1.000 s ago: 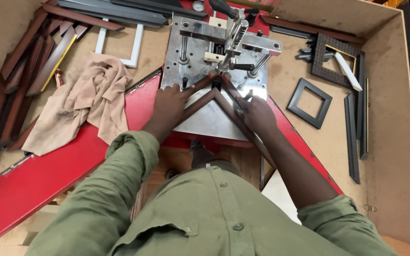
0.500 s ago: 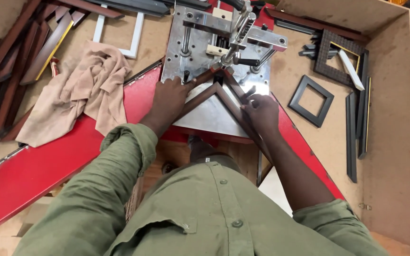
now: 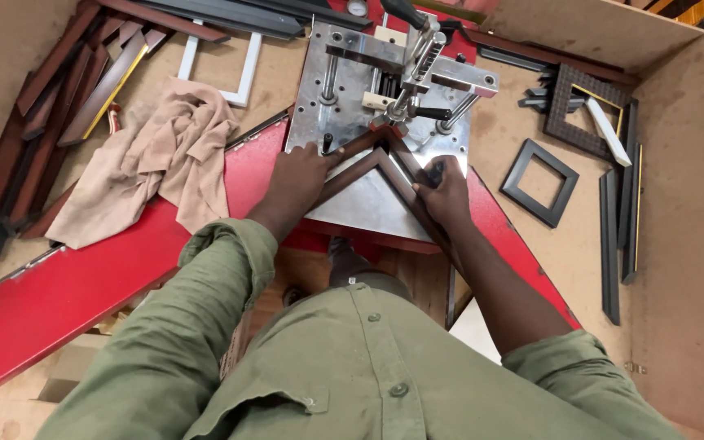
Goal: The person carries picture frame moulding pieces across the workshop to a frame joining machine. They position the mitred corners under the machine's press and operate it to fasten the corners, forming a complete frame, then carry the assembled frame across the shop and later hold the frame fitted with a glass pane.
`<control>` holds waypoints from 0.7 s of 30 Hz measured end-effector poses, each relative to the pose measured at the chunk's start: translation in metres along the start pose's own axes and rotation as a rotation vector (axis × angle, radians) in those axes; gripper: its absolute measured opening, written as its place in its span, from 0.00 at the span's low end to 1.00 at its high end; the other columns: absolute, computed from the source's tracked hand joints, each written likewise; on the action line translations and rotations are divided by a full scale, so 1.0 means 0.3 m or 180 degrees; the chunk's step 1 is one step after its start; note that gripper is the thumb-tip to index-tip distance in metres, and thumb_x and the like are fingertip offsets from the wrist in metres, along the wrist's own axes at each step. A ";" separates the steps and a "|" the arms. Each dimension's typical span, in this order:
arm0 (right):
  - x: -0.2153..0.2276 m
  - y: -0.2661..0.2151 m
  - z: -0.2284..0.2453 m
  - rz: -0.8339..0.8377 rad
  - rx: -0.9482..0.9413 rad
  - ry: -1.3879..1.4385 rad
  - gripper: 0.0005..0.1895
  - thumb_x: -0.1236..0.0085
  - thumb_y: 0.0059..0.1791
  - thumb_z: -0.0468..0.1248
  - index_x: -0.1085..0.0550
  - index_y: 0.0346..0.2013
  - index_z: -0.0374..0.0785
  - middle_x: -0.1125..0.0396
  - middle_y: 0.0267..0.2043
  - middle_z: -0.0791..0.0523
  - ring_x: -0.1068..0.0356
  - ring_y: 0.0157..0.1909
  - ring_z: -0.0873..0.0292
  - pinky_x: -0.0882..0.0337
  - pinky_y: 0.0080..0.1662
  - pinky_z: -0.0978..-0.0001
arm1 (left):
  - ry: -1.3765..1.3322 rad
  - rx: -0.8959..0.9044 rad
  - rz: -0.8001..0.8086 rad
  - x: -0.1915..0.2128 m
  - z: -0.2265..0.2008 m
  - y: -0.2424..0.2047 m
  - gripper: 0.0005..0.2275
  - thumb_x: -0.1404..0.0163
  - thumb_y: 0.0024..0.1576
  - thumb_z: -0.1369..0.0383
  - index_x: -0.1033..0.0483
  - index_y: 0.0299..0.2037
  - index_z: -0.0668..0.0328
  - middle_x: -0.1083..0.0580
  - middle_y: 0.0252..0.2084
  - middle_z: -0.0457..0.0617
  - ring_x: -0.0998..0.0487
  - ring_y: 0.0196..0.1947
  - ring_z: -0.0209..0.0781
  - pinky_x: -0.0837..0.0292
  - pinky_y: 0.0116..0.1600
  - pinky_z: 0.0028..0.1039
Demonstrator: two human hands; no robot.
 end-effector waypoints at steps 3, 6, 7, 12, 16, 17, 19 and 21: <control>0.007 0.003 0.004 -0.0005 -0.0054 -0.0063 0.25 0.26 0.39 0.31 0.33 0.42 0.39 0.34 0.39 0.53 0.30 0.41 0.55 0.28 0.44 0.62 | -0.0126 -0.0011 -0.0004 0.008 -0.003 0.009 0.16 0.57 0.64 0.66 0.23 0.59 0.37 0.26 0.36 0.54 0.21 0.35 0.54 0.27 0.38 0.45; -0.005 0.006 -0.010 0.0034 -0.0125 -0.0045 0.24 0.26 0.39 0.31 0.33 0.42 0.39 0.33 0.38 0.53 0.30 0.41 0.55 0.28 0.45 0.63 | -0.0181 -0.0017 0.0100 0.003 0.001 0.012 0.17 0.57 0.64 0.67 0.23 0.60 0.39 0.26 0.36 0.55 0.21 0.35 0.55 0.27 0.37 0.45; -0.009 0.007 -0.017 0.0053 -0.0144 -0.0002 0.24 0.26 0.39 0.30 0.33 0.42 0.39 0.33 0.38 0.54 0.30 0.41 0.56 0.28 0.45 0.63 | -0.0179 -0.0054 0.0099 0.002 0.000 0.014 0.17 0.57 0.63 0.67 0.23 0.60 0.40 0.26 0.36 0.54 0.22 0.36 0.55 0.26 0.38 0.45; -0.013 0.007 -0.036 0.0047 -0.0102 0.0192 0.24 0.26 0.40 0.29 0.33 0.43 0.39 0.34 0.40 0.54 0.31 0.43 0.57 0.29 0.46 0.64 | -0.0432 0.0002 0.0331 0.011 0.008 0.023 0.16 0.54 0.62 0.66 0.23 0.60 0.40 0.26 0.37 0.56 0.22 0.36 0.57 0.26 0.39 0.46; -0.020 0.022 -0.047 0.0087 -0.0181 0.0357 0.25 0.26 0.39 0.29 0.34 0.43 0.39 0.35 0.41 0.53 0.32 0.43 0.58 0.29 0.46 0.65 | -0.0417 -0.0064 0.0309 0.001 0.004 0.040 0.18 0.52 0.58 0.68 0.22 0.58 0.42 0.25 0.37 0.55 0.21 0.37 0.56 0.26 0.38 0.46; -0.012 0.029 -0.033 0.0084 -0.0190 0.0350 0.25 0.26 0.39 0.29 0.34 0.43 0.39 0.35 0.41 0.53 0.32 0.43 0.58 0.29 0.46 0.65 | -0.0426 -0.0070 0.0314 0.008 0.000 0.048 0.18 0.52 0.58 0.68 0.22 0.58 0.42 0.25 0.37 0.55 0.21 0.37 0.56 0.26 0.38 0.46; -0.004 0.041 -0.012 0.0142 -0.0327 0.0276 0.25 0.26 0.39 0.29 0.34 0.42 0.39 0.34 0.39 0.55 0.32 0.42 0.58 0.29 0.45 0.65 | -0.0463 -0.0053 0.0457 0.015 -0.007 0.053 0.15 0.53 0.62 0.67 0.22 0.58 0.45 0.25 0.36 0.55 0.22 0.36 0.57 0.27 0.38 0.47; 0.001 0.046 -0.003 0.0124 -0.0311 0.0184 0.25 0.26 0.39 0.29 0.34 0.42 0.39 0.34 0.38 0.55 0.32 0.41 0.59 0.29 0.45 0.65 | -0.0423 -0.0069 0.0372 0.002 -0.005 0.058 0.15 0.53 0.62 0.67 0.21 0.57 0.46 0.25 0.36 0.55 0.22 0.36 0.57 0.27 0.38 0.47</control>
Point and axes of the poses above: each hand's wrist, its own y-axis towards the middle knuckle, its own x-axis out of the back of the hand, z = x × y, the point moved 7 cm from there along y, towards the middle knuckle
